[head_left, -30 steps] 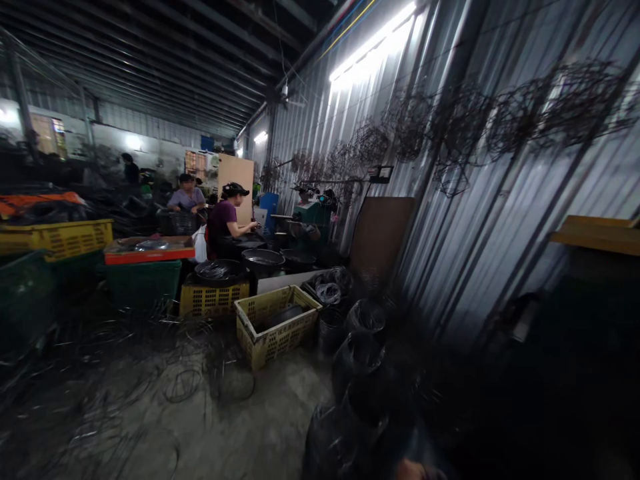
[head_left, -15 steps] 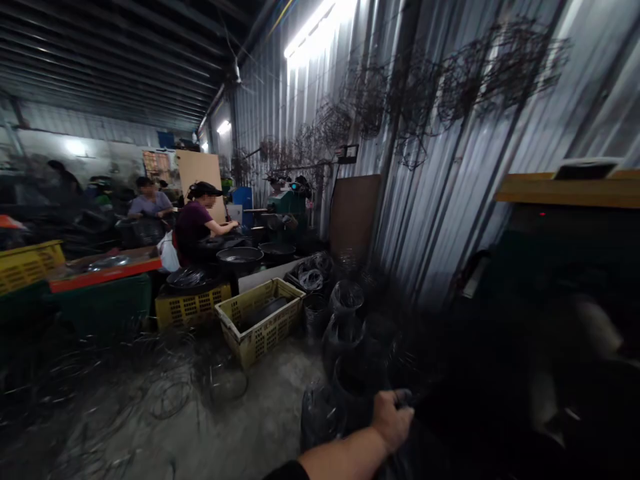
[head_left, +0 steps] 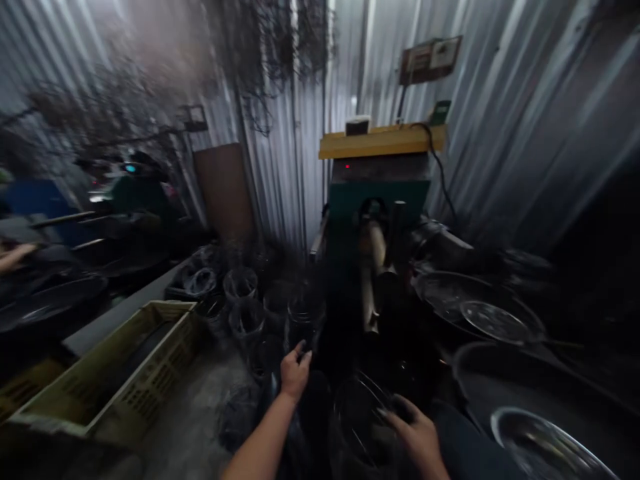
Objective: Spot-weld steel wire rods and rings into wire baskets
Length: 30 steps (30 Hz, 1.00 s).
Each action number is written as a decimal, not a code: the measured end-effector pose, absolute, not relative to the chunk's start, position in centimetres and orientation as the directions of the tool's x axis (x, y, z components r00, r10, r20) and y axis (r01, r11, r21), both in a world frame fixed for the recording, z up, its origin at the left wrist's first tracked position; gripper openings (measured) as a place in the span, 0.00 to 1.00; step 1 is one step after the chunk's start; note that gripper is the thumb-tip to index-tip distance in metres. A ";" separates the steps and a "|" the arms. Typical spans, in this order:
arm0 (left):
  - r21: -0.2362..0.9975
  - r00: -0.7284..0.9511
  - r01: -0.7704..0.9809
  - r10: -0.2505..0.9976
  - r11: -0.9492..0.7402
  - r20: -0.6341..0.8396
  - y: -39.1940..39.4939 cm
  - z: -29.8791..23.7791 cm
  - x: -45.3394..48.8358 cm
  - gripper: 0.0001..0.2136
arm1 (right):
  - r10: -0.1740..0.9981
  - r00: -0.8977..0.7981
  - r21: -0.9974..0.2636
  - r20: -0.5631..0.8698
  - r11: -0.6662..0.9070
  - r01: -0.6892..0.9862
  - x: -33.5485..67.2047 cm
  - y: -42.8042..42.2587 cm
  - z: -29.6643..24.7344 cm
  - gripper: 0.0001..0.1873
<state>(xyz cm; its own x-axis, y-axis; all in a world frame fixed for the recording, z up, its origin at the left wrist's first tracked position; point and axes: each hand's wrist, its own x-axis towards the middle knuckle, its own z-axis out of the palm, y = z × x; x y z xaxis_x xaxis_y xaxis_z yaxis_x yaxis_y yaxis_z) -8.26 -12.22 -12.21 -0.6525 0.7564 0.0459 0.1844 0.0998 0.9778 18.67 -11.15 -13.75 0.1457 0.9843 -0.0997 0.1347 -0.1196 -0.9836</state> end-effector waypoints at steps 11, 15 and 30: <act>0.981 -0.687 0.086 0.723 0.175 -0.069 -6.4 -13.4 -8.5 0.16 | 0.987 0.060 -0.983 -0.148 -0.154 0.100 16.1 -8.4 -12.8 0.18; 0.975 -0.670 0.056 0.732 0.215 -0.123 -6.5 -14.2 -8.9 0.19 | 0.972 0.108 -0.960 -0.209 -0.225 0.166 16.4 -9.5 -13.7 0.17; 0.984 -0.628 0.088 0.775 0.155 -0.066 -6.6 -13.0 -7.4 0.13 | 0.972 -0.074 -0.943 -0.223 -0.196 0.268 16.3 -9.3 -14.4 0.24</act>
